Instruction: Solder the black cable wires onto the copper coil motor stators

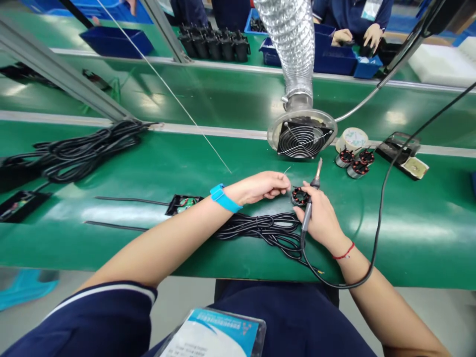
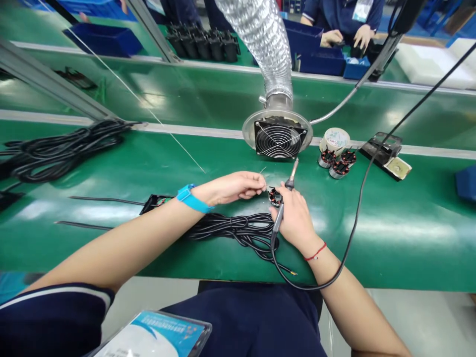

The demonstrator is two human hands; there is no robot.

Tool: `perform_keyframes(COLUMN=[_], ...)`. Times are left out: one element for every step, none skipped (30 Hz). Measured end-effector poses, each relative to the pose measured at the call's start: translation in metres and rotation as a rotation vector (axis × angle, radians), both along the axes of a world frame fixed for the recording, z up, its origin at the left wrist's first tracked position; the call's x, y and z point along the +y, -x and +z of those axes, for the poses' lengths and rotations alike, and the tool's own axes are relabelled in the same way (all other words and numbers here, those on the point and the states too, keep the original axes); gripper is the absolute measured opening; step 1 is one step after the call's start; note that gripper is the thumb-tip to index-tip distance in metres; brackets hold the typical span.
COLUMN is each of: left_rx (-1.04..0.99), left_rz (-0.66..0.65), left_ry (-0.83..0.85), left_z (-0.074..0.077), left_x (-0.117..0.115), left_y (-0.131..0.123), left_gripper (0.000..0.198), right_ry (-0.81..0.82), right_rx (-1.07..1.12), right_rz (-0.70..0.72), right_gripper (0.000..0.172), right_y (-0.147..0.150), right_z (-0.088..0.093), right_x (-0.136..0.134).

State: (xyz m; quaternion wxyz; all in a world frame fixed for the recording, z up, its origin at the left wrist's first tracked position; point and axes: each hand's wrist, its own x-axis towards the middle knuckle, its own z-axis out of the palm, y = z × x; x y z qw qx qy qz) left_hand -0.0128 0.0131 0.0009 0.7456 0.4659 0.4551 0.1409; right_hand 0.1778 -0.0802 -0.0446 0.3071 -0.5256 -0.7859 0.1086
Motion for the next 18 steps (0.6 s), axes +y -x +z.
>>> perform_keyframes(left_rx=[-0.040, -0.075, -0.098, -0.107, -0.104, -0.089, -0.066, -0.040, -0.016, 0.005, 0.021, 0.032, 0.040, 0.043, 0.043, 0.040, 0.031, 0.016], left_rz=[0.022, 0.041, 0.051, 0.054, 0.046, 0.034, 0.020, 0.007, -0.007, -0.026, -0.052, -0.083, -0.109, -0.125, -0.124, -0.108, -0.088, -0.069], left_ry=[0.020, 0.028, 0.029, 0.023, 0.013, -0.002, -0.022, -0.045, -0.070, -0.095, -0.122, -0.147, -0.167, -0.180, -0.179, -0.163, -0.135, -0.104], left_z=[-0.002, -0.003, -0.004, -0.004, -0.004, -0.003, -0.002, 0.000, 0.001, 0.002, 0.003, 0.003, 0.003, 0.003, 0.002, 0.001, -0.001, -0.002], left_x=[0.001, 0.002, 0.003, 0.004, 0.004, 0.004, 0.003, 0.001, 0.000, -0.002, -0.004, -0.006, -0.007, -0.009, -0.010, -0.010, -0.011, -0.011], left_y=[-0.002, -0.005, -0.008, -0.012, -0.015, -0.018, -0.019, -0.019, -0.019, -0.017, -0.014, -0.012, -0.009, -0.007, -0.006, -0.005, -0.005, -0.005], left_gripper=[0.010, 0.010, 0.010, 0.010, 0.010, 0.012, 0.015, 0.020, 0.026, 0.032, 0.036, 0.038, 0.037, 0.035, 0.031, 0.026, 0.023, 0.020], right_ry=[0.014, 0.027, 0.036, 0.043, 0.047, 0.047, 0.044, 0.037, 0.028, 0.020, 0.014, 0.010, 0.010, 0.011, 0.014, 0.017, 0.022, 0.026], right_rx=[0.019, 0.034, 0.043, 0.047, 0.046, 0.040, 0.032, 0.023, 0.012, 0.002, -0.007, -0.013, -0.016, -0.016, -0.011, -0.005, 0.002, 0.007], right_rz=[0.003, -0.001, -0.012, -0.029, -0.047, -0.064, -0.078, -0.088, -0.093, -0.095, -0.095, -0.094, -0.094, -0.094, -0.093, -0.092, -0.092, -0.091], right_gripper=[0.044, 0.043, 0.042, 0.041, 0.040, 0.039, 0.038, 0.038, 0.038, 0.039, 0.039, 0.039, 0.039, 0.038, 0.037, 0.037, 0.036, 0.036], right_y=[0.001, 0.002, 0.002, 0.002, 0.002, 0.002, 0.001, 0.001, 0.001, 0.001, 0.000, 0.000, 0.000, 0.000, 0.001, 0.001, 0.001, 0.002], right_z=[-0.002, -0.004, -0.004, -0.004, -0.004, -0.003, -0.002, -0.002, -0.001, -0.001, 0.000, 0.000, 0.000, 0.000, 0.000, 0.000, 0.000, 0.001], right_x=[0.001, 0.002, 0.003, 0.003, 0.003, 0.003, 0.002, 0.001, 0.000, -0.001, -0.001, -0.002, -0.002, -0.002, -0.002, -0.002, -0.002, -0.002])
